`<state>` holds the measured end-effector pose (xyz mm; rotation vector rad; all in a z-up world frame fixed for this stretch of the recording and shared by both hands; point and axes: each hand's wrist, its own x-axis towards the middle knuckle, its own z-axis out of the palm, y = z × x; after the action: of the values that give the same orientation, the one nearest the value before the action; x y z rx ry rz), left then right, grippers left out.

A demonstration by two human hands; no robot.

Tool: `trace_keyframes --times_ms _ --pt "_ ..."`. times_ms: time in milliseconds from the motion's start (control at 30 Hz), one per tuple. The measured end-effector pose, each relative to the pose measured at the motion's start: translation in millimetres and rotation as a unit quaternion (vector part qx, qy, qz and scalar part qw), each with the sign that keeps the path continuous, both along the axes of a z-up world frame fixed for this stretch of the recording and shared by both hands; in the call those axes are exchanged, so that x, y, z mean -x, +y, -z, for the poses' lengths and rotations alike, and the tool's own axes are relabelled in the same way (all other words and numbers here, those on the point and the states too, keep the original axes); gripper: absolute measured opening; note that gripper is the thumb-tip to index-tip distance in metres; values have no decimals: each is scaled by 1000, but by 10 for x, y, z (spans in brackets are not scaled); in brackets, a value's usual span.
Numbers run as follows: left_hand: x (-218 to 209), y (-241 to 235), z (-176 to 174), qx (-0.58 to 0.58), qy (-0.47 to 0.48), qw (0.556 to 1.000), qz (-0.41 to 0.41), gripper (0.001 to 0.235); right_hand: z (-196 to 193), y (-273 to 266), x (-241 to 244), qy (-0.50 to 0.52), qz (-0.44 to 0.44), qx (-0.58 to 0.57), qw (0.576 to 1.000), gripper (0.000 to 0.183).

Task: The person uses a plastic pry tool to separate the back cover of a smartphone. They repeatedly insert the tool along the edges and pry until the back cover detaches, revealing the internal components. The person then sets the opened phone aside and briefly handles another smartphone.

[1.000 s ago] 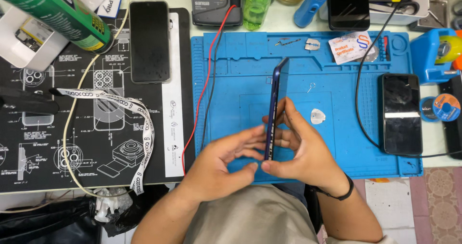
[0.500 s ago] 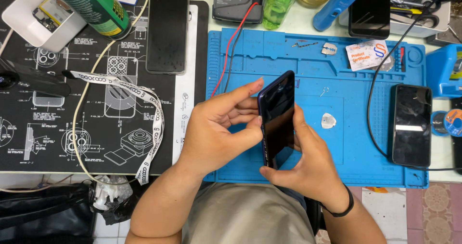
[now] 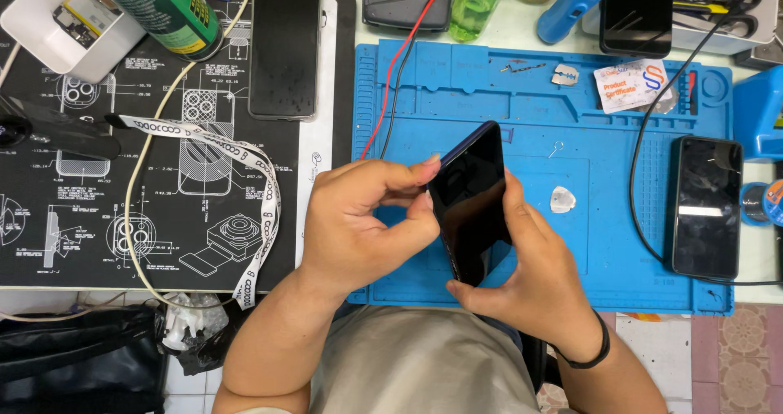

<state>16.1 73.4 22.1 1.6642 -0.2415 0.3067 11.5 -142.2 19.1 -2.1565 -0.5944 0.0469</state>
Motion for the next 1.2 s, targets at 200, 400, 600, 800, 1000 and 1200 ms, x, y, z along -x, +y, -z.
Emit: trace_keyframes --times_ms 200,400,600,800,1000,1200 --pt "-21 77 155 172 104 977 66 17 49 -117 -45 2 -37 11 999 130" --pt "113 -131 261 341 148 917 141 34 170 -224 -77 296 -110 -260 913 125" --pt "181 -216 312 333 140 918 165 42 240 -250 -100 328 -118 -286 892 124" --pt "167 -223 267 312 134 932 124 41 290 -240 -79 314 -126 -288 896 125" --pt "104 -95 191 275 124 951 72 42 313 -238 -58 267 -106 -227 931 127" --pt "66 -63 203 297 126 944 69 33 270 -232 -45 238 -76 -155 956 129"
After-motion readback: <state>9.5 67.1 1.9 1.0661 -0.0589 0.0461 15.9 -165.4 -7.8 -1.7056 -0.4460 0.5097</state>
